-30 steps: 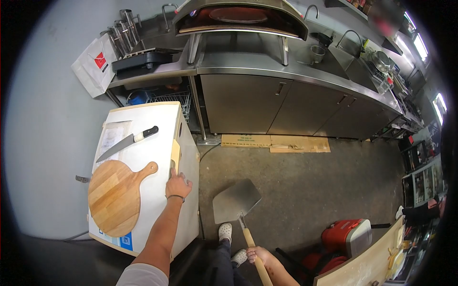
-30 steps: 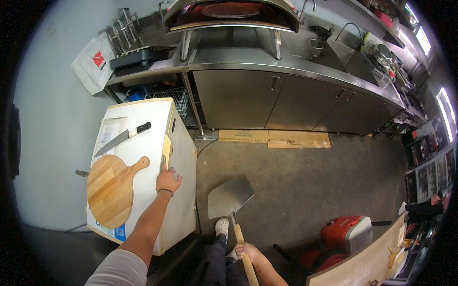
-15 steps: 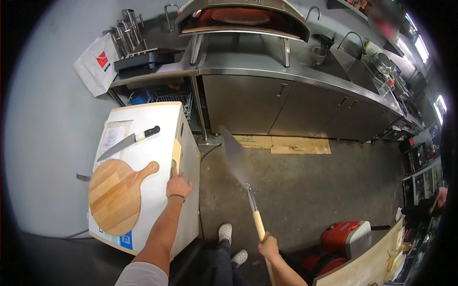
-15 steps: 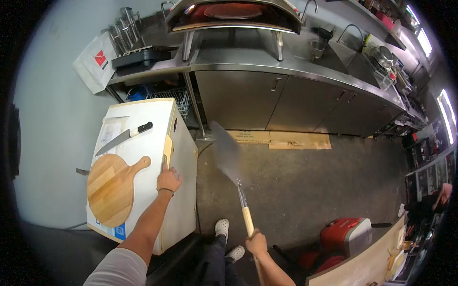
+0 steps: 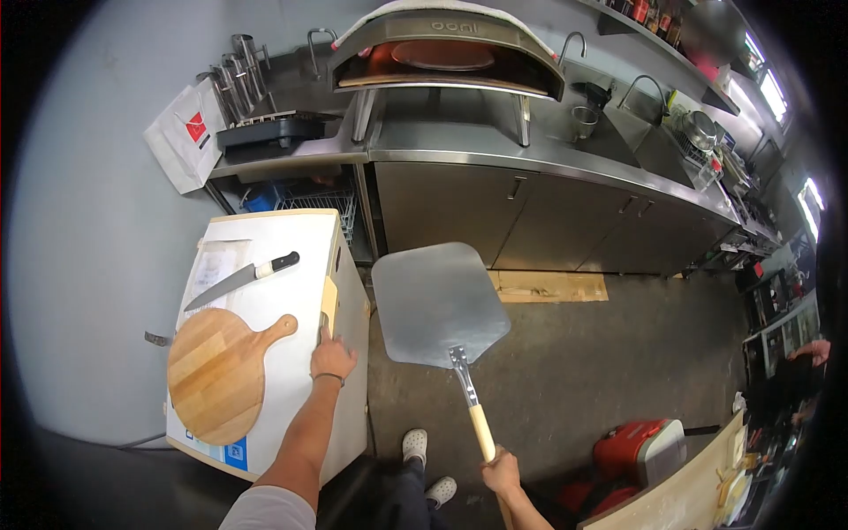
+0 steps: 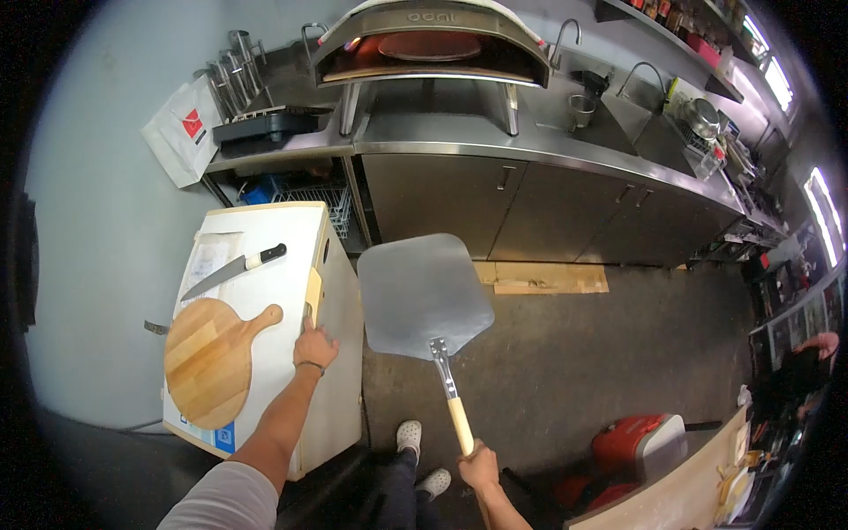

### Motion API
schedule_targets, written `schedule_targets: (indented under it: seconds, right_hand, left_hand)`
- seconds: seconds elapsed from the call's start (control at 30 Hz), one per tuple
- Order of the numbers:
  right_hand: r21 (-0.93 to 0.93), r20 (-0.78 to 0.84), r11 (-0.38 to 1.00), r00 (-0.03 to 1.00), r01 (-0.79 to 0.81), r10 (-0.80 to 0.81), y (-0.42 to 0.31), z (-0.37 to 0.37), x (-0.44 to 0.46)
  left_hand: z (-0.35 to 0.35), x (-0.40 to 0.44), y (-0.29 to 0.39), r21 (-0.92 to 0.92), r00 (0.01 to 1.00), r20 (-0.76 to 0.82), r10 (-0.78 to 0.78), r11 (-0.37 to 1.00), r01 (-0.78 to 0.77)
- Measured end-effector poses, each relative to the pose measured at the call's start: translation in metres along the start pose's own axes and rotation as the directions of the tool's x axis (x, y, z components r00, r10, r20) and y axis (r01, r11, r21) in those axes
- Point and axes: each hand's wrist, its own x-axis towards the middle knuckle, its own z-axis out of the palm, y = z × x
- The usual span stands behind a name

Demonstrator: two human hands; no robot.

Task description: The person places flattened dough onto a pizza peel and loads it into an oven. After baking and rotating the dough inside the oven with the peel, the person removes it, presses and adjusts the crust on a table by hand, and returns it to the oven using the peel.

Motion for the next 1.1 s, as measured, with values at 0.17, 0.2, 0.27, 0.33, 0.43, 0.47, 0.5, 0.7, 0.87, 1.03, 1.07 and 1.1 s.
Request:
schedule_targets:
  seconds: [0.17,0.2,0.27,0.33,0.43,0.47,0.5,0.7,0.87,1.03,1.07,1.1]
  right_hand:
    - [0.24,0.087,0.971,0.996,-0.005,-0.017,0.01,-0.008,-0.009]
    - [0.237,0.085,0.971,0.996,-0.006,-0.015,0.015,-0.008,-0.01]
    - [0.525,0.418,0.797,0.906,-0.298,0.064,0.004,-0.012,-0.016]
    - [0.641,0.415,0.707,0.91,-0.299,0.008,-0.013,-0.012,-0.022]
    - [0.695,0.627,0.451,0.779,-0.561,0.003,-0.028,-0.022,-0.023]
    - [0.695,0.627,0.45,0.779,-0.561,0.002,-0.026,-0.022,-0.022]
    - [0.674,0.65,0.451,0.76,-0.585,0.015,-0.025,-0.022,-0.021]
    - [0.596,0.736,0.399,0.672,-0.697,0.075,-0.002,0.005,-0.024]
    - [0.528,0.789,0.37,0.603,-0.765,0.121,0.017,0.022,-0.023]
    - [0.474,0.783,0.432,0.592,-0.767,0.191,0.017,0.026,-0.023]
    - [0.474,0.783,0.432,0.592,-0.767,0.191,0.019,0.028,-0.022]
    - [0.471,0.787,0.441,0.59,-0.764,0.182,0.021,0.03,-0.021]
  left_hand:
    - [0.008,0.004,-0.006,-0.027,1.0,-0.006,0.009,1.0,-0.009]
    - [0.011,0.005,-0.007,-0.046,1.0,-0.007,0.007,0.999,-0.007]
    - [0.008,0.003,-0.005,-0.037,1.0,-0.001,0.004,0.999,-0.004]
    - [0.006,0.003,-0.003,-0.025,1.0,0.003,-0.001,1.0,0.001]
    - [0.006,0.002,-0.004,-0.009,1.0,0.012,-0.003,1.0,0.003]
    - [0.006,0.002,-0.004,-0.009,1.0,0.001,-0.002,1.0,0.002]
    - [0.006,0.002,-0.004,-0.006,1.0,-0.01,-0.001,1.0,0.001]
    - [0.004,0.001,-0.002,-0.006,1.0,-0.001,0.0,1.0,0.0]
    - [0.005,0.003,-0.003,0.0,1.0,0.015,0.003,1.0,-0.003]
    - [0.005,0.003,-0.003,0.009,1.0,0.016,0.01,1.0,-0.01]
    - [0.004,0.003,-0.003,0.007,1.0,0.018,0.008,1.0,-0.008]
    - [0.003,0.002,-0.002,0.004,1.0,0.02,0.007,1.0,-0.007]
